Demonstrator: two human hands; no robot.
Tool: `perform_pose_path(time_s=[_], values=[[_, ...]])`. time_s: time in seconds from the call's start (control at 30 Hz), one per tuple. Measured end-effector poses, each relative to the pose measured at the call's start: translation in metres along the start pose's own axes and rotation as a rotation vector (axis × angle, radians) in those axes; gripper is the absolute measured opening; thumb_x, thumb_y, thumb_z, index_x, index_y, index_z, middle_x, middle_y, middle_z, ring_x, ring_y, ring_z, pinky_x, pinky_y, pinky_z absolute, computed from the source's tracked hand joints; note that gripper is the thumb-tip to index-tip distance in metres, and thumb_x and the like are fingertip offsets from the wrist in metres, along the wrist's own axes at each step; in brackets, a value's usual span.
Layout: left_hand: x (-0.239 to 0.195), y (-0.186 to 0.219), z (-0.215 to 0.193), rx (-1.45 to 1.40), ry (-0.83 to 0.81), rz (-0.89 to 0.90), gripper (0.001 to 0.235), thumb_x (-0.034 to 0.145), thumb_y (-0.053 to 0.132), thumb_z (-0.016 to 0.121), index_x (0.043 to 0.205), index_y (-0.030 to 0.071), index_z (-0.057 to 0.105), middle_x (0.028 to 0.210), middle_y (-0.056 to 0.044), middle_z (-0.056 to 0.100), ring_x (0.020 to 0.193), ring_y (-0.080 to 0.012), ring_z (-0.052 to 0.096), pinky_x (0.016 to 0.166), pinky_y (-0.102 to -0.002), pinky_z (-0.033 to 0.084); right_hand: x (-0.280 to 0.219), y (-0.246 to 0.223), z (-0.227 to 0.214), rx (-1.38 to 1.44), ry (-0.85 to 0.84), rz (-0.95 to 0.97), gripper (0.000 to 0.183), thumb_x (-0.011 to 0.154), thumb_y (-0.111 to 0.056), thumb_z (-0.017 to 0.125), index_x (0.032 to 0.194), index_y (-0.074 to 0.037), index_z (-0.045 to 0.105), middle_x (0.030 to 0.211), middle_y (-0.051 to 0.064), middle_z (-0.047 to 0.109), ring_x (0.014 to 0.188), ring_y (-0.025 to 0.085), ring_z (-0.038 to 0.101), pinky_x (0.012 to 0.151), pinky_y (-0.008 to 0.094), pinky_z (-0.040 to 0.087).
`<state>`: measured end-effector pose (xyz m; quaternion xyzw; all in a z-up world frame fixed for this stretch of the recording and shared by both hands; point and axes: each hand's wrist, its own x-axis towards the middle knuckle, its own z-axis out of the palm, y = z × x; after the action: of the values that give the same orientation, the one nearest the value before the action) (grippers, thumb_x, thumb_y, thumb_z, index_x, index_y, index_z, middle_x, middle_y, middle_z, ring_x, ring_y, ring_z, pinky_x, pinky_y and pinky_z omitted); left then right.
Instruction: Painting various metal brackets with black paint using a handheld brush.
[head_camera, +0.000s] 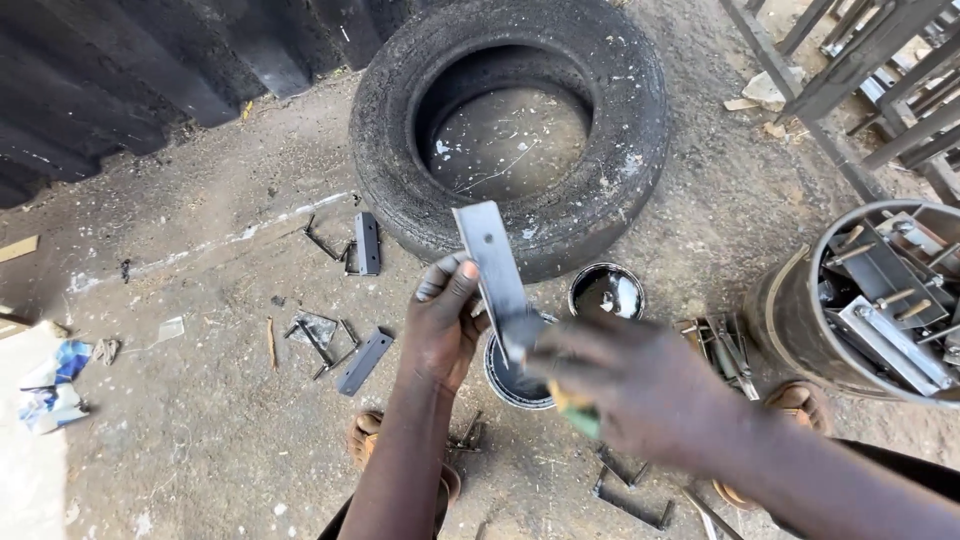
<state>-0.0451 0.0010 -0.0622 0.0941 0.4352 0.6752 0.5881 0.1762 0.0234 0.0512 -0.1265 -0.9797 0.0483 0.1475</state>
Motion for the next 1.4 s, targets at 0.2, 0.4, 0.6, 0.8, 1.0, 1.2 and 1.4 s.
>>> perform_pose_path(time_s=[0.2,0.4,0.6,0.8,1.0,1.2,1.4], values=[[0.004,0.012,-0.013,-0.039,0.087,0.042,0.014,0.09,0.012,0.076,0.103,0.009,0.071,0.092,-0.013,0.078,0.077,-0.0202,0.075,0.061,-0.035,0.066,-0.016,-0.008,0.008,0.276,-0.189,0.049,0.049,0.084,-0.023,0.072,0.132,-0.019,0.063,0.111,-0.001,0.065,0.083,0.012,0.066,0.063,0.027,0.064],[-0.002,-0.004,-0.006,-0.067,-0.067,-0.043,0.016,0.091,0.006,0.074,0.106,0.005,0.07,0.095,-0.01,0.076,0.079,-0.0177,0.072,0.069,-0.033,0.066,-0.006,0.028,-0.004,0.574,-0.02,0.427,0.028,0.09,-0.022,0.068,0.118,-0.019,0.073,0.115,0.0,0.073,0.083,0.018,0.082,0.061,0.03,0.08],[0.0,-0.021,-0.002,-0.213,-0.129,-0.094,0.025,0.089,0.005,0.075,0.113,0.002,0.069,0.104,-0.014,0.076,0.092,-0.0226,0.074,0.083,-0.036,0.065,0.002,0.031,-0.006,0.785,0.398,0.77,0.033,0.091,-0.011,0.068,0.125,-0.011,0.07,0.113,0.002,0.07,0.076,0.011,0.057,0.062,0.025,0.049],[0.005,-0.013,0.002,-0.305,-0.134,-0.142,0.047,0.083,0.024,0.077,0.125,0.005,0.064,0.12,-0.016,0.071,0.113,-0.0325,0.067,0.096,-0.052,0.059,-0.019,0.039,0.023,1.215,0.358,0.762,0.023,0.091,-0.001,0.069,0.113,-0.004,0.072,0.098,0.009,0.072,0.073,0.015,0.064,0.058,0.024,0.051],[0.004,-0.038,-0.008,-0.281,-0.361,-0.23,0.062,0.089,0.036,0.073,0.14,0.005,0.056,0.131,-0.018,0.066,0.122,-0.032,0.062,0.104,-0.051,0.054,-0.002,0.053,-0.005,1.319,0.424,0.863,0.025,0.091,-0.001,0.066,0.115,0.003,0.07,0.105,0.018,0.078,0.09,0.026,0.078,0.08,0.032,0.067],[0.0,-0.054,0.0,-0.157,-0.228,-0.233,0.062,0.079,0.034,0.08,0.128,-0.001,0.065,0.12,-0.017,0.073,0.108,-0.028,0.071,0.098,-0.046,0.059,-0.004,0.058,-0.013,1.056,0.689,0.706,0.027,0.095,-0.007,0.066,0.121,-0.004,0.067,0.118,0.011,0.069,0.089,0.019,0.062,0.072,0.027,0.054],[0.011,-0.037,-0.006,-0.292,-0.346,-0.165,0.059,0.085,0.027,0.081,0.134,0.0,0.062,0.125,-0.019,0.07,0.115,-0.0314,0.067,0.102,-0.05,0.055,-0.011,0.034,-0.005,0.81,0.343,0.514,0.023,0.087,-0.005,0.072,0.109,-0.009,0.075,0.106,0.003,0.074,0.082,0.013,0.07,0.068,0.023,0.062]])
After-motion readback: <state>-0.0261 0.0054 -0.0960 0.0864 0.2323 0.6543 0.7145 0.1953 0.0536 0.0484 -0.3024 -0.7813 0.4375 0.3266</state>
